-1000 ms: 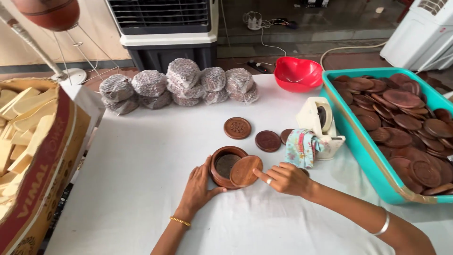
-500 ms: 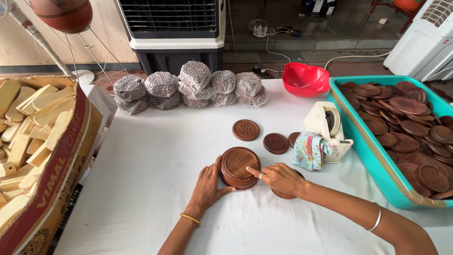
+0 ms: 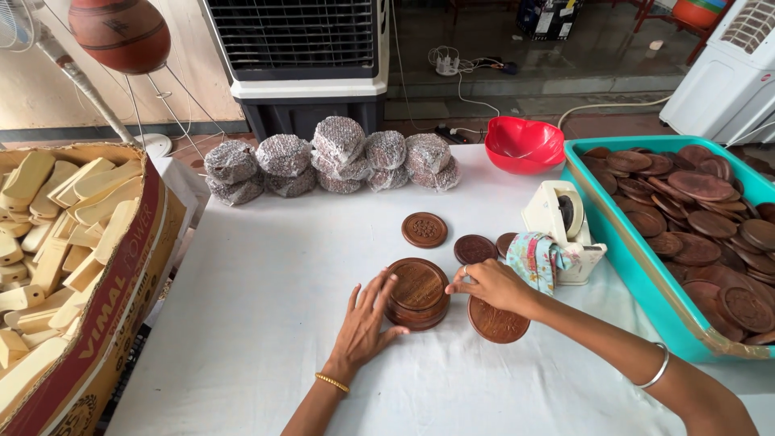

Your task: Cleaning and sorting wooden coasters and a small wooden bowl at a workshop table.

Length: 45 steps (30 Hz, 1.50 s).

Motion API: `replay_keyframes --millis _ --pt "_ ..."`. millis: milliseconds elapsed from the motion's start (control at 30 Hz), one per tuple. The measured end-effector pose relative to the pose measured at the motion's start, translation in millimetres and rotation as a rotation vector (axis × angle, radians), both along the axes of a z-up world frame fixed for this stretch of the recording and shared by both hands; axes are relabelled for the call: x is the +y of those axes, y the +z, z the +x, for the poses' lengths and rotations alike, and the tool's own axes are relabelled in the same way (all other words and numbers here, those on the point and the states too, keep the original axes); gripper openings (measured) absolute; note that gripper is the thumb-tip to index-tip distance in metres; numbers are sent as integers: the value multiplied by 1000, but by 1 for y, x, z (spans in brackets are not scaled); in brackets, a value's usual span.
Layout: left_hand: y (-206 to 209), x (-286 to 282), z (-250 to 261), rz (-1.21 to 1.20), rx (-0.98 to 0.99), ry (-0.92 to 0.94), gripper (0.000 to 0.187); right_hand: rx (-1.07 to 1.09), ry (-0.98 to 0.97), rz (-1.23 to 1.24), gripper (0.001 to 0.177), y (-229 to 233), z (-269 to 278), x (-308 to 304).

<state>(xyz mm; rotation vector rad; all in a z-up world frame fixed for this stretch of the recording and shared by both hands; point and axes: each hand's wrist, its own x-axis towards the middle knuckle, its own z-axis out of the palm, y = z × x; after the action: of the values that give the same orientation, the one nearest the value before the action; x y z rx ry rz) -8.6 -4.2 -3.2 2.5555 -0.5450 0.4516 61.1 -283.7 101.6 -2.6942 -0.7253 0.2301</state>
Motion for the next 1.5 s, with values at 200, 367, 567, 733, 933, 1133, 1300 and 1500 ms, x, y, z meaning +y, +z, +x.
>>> replay_keyframes --millis 200,367,567,733,933,1133,1300,1500 --pt "-1 -2 -2 150 11 -28 101 198 20 210 56 -58 55 -40" --pt "-5 -3 2 171 5 -13 101 321 -79 169 51 -62 68 -54" --pt "23 -15 7 -73 -3 -4 116 309 -100 270 43 -39 76 -63" --pt "47 -35 37 -22 213 -12 130 347 -143 329 43 -15 75 -52" --pt "69 -49 41 -60 229 -19 104 235 -246 483 44 11 63 -45" --pt "34 -27 62 169 -124 -221 68 294 -279 657 43 5 57 -41" --pt "57 -2 58 495 -324 -93 34 434 -234 841 42 -24 67 -28" --pt "42 54 75 515 -396 154 14 523 -224 805 43 -40 55 6"
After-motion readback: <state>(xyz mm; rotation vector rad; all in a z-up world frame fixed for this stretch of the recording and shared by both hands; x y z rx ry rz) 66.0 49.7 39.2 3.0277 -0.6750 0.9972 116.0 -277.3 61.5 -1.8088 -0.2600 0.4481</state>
